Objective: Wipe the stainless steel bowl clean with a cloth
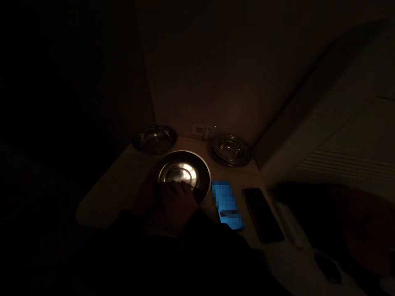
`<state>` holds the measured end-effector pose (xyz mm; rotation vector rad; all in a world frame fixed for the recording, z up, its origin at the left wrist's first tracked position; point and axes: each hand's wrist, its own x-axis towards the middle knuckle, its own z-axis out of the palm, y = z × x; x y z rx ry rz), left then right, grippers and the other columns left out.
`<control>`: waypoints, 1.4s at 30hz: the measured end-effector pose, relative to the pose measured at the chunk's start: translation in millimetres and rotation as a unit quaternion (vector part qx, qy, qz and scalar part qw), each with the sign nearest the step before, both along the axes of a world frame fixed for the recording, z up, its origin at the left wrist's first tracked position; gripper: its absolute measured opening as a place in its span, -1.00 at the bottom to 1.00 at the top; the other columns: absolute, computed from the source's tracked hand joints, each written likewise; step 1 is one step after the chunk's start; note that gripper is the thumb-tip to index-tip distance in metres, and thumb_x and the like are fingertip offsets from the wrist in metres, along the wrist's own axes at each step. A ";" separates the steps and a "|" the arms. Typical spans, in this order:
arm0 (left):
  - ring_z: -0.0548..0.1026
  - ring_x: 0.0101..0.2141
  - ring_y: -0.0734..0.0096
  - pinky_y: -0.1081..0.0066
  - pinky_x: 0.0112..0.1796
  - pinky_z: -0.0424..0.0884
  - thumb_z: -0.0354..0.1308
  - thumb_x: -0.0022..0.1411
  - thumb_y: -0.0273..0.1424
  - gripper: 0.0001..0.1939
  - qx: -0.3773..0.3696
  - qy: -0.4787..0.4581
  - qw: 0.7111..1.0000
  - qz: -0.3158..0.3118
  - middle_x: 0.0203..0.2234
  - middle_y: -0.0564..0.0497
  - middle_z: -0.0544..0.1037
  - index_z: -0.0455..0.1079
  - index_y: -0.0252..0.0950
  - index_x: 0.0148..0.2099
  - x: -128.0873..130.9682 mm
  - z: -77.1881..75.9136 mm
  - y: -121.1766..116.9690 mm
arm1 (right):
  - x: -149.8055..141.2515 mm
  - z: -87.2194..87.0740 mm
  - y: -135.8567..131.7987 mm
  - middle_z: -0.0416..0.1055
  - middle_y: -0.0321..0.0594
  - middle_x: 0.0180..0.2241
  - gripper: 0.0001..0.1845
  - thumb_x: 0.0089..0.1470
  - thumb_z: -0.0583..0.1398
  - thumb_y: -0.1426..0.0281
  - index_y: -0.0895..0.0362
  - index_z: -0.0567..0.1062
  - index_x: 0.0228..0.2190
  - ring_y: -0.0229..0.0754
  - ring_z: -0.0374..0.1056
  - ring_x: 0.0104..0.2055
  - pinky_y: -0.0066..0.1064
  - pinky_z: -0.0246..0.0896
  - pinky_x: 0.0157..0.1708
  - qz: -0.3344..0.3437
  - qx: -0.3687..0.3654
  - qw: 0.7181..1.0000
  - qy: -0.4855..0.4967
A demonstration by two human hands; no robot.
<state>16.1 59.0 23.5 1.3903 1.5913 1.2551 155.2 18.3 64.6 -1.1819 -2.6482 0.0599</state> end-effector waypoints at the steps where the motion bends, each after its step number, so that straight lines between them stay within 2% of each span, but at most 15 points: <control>1: 0.38 0.03 0.14 0.15 0.12 0.16 -0.20 0.28 -0.30 -0.57 0.000 0.006 1.000 -0.001 0.00 -0.21 0.45 0.32 -0.39 0.04 -0.7 -0.7 0.3 | -3.5 0.5 1.1 0.21 -0.13 0.15 -0.47 0.18 0.02 0.21 0.24 0.25 0.10 0.06 0.04 0.16 -0.05 -0.08 0.14 -0.004 0.001 1.000 0.006; 5: 0.38 0.03 0.12 0.14 0.10 0.20 -0.18 0.28 -0.29 -0.57 -0.013 -0.017 1.000 0.021 0.00 -0.21 0.45 0.34 -0.40 0.03 2.8 6.5 -2.7 | 5.6 5.6 -6.7 0.30 -0.13 0.08 -0.53 0.18 0.04 0.22 0.20 0.31 0.05 0.02 0.09 0.12 -0.06 -0.11 0.15 0.001 -0.012 1.000 0.002; 8: 0.40 0.02 0.19 0.21 0.08 0.24 -0.23 0.30 -0.28 -0.53 0.001 -0.076 0.997 0.010 -0.03 -0.14 0.48 0.34 -0.40 0.05 9.0 17.1 -7.3 | 23.2 8.7 -16.7 0.37 -0.12 0.01 -0.58 0.17 0.06 0.22 0.18 0.37 -0.01 0.00 0.17 0.07 -0.03 -0.13 0.15 0.009 -0.034 0.999 -0.031; 11: 0.38 0.04 0.22 0.28 0.07 0.27 -0.24 0.31 -0.29 -0.52 0.000 -0.092 0.996 -0.004 0.01 -0.14 0.45 0.29 -0.43 0.10 11.4 21.9 -9.5 | 26.9 6.4 -18.0 0.36 -0.10 0.03 -0.57 0.17 0.05 0.22 0.19 0.36 0.00 0.01 0.16 0.08 0.00 -0.14 0.14 0.001 -0.033 0.999 -0.042; 15: 0.33 0.09 0.21 0.26 0.11 0.20 -0.22 0.31 -0.30 -0.54 -0.010 -0.063 0.998 0.015 0.05 -0.17 0.41 0.30 -0.41 0.09 7.5 15.8 -6.6 | 7.8 0.2 -8.5 0.28 -0.09 0.10 -0.52 0.18 0.04 0.21 0.20 0.29 0.06 0.01 0.06 0.16 -0.01 -0.15 0.14 -0.006 -0.006 1.000 -0.009; 18: 0.36 0.06 0.20 0.24 0.10 0.21 -0.22 0.31 -0.29 -0.55 -0.019 -0.058 0.998 0.026 0.01 -0.18 0.44 0.34 -0.42 0.05 5.6 11.2 -4.6 | 1.1 0.6 -6.8 0.27 -0.08 0.11 -0.51 0.18 0.04 0.22 0.20 0.28 0.08 0.01 0.07 0.16 -0.01 -0.16 0.14 -0.009 0.002 1.000 0.000; 25: 0.38 0.03 0.25 0.31 0.07 0.25 -0.25 0.32 -0.30 -0.53 -0.001 -0.083 0.997 -0.003 0.00 -0.16 0.45 0.30 -0.45 0.08 10.1 16.5 -6.7 | 25.8 2.3 -18.9 0.36 -0.05 0.03 -0.57 0.18 0.05 0.21 0.19 0.37 -0.01 0.00 0.16 0.10 0.05 -0.25 0.16 -0.003 -0.006 0.999 -0.043; 28: 0.35 0.06 0.25 0.29 0.09 0.22 -0.23 0.32 -0.32 -0.56 0.011 -0.059 0.998 0.002 0.02 -0.15 0.44 0.29 -0.42 0.09 7.3 14.1 -4.7 | 17.3 -1.3 -10.7 0.28 -0.05 0.10 -0.52 0.18 0.04 0.20 0.22 0.31 0.05 0.02 0.05 0.18 0.08 -0.29 0.17 0.005 -0.001 1.000 -0.024; 34: 0.39 0.02 0.18 0.22 0.07 0.25 -0.26 0.32 -0.31 -0.52 -0.038 -0.004 0.999 -0.008 0.00 -0.23 0.44 0.28 -0.47 0.10 0.1 8.0 -3.5 | -9.3 -6.1 5.6 0.11 -0.01 0.20 -0.39 0.17 0.02 0.18 0.29 0.16 0.14 0.04 -0.08 0.24 0.09 -0.30 0.18 -0.006 -0.001 1.000 0.029; 38: 0.39 0.02 0.16 0.22 0.07 0.24 -0.25 0.31 -0.30 -0.52 -0.025 -0.015 1.000 0.002 0.00 -0.27 0.43 0.30 -0.50 0.07 3.3 11.2 -6.9 | 2.4 -3.8 -5.4 0.18 -0.01 0.16 -0.42 0.17 0.03 0.19 0.28 0.20 0.12 0.01 -0.03 0.22 0.09 -0.42 0.21 0.019 -0.006 1.000 0.018; 42: 0.33 0.08 0.27 0.30 0.11 0.19 -0.24 0.31 -0.34 -0.56 0.021 -0.036 0.999 -0.016 0.06 -0.13 0.40 0.30 -0.39 0.09 5.7 15.8 -8.3 | 31.2 5.8 -15.8 0.32 -0.02 0.06 -0.51 0.14 0.07 0.22 0.24 0.32 0.03 0.00 0.12 0.14 0.10 -0.53 0.22 0.042 -0.018 0.998 -0.031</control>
